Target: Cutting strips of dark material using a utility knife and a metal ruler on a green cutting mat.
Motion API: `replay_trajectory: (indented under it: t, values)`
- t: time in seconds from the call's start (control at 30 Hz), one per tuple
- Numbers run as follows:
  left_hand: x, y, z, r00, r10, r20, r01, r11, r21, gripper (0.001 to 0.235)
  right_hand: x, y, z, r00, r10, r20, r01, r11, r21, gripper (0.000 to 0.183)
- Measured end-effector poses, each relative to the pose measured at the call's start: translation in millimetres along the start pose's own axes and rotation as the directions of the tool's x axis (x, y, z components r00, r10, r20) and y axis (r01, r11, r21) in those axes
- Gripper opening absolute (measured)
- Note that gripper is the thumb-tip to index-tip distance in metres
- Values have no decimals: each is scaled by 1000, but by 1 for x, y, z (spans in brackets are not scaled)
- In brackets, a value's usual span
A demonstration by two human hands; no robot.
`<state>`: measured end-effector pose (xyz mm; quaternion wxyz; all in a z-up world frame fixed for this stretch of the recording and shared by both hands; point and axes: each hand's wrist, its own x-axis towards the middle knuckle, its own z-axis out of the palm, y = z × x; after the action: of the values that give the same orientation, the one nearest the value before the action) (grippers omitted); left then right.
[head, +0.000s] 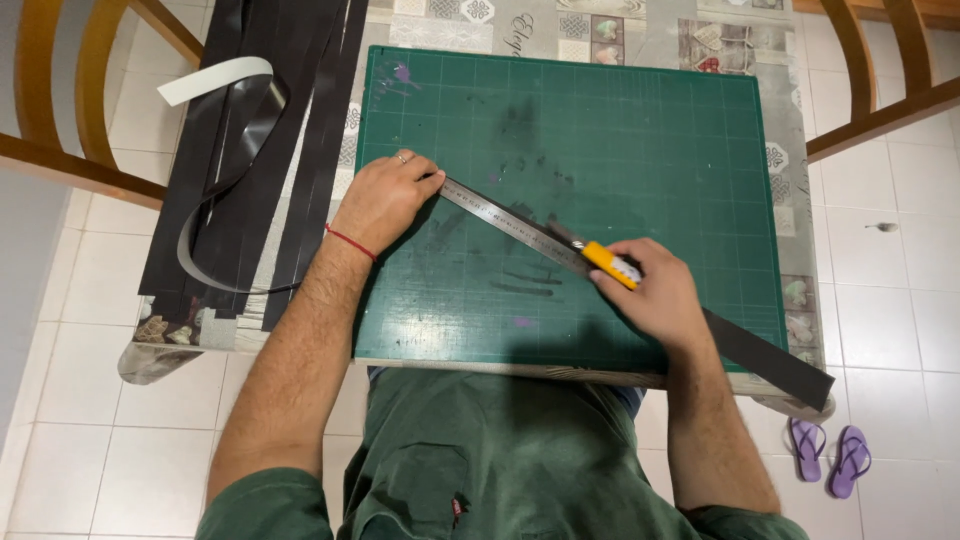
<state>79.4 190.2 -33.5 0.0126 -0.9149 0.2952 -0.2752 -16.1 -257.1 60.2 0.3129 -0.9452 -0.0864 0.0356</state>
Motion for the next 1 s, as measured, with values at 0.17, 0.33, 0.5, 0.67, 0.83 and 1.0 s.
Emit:
replay_trajectory:
  t: [0.17,0.33,0.5,0.67,0.83,1.0]
  values:
    - [-1,4,-5,1000,-23,-5,23,1000,-5,9,-21,37,-4,979,187,-76,-183,981,60,48]
    - [0,2,-15,999,-44,19,45,998,-47,15,-24,30,-18,988,152,-8,-152,980,-126,49]
    - [-2,5,-7,998,-63,-11,63,998,-27,10,-22,44,-11,992,125,-20,-127,984,-129,39]
    - [-1,6,-2,998,-51,-41,50,999,-21,8,-23,51,-7,993,110,-48,-115,986,-124,35]
    - [-2,8,-1,995,-40,-95,45,998,50,12,-22,48,-5,992,117,-51,-122,984,-129,34]
    - [3,10,-9,993,-27,-118,31,999,38,15,-21,42,-9,987,159,-6,-158,978,-137,34]
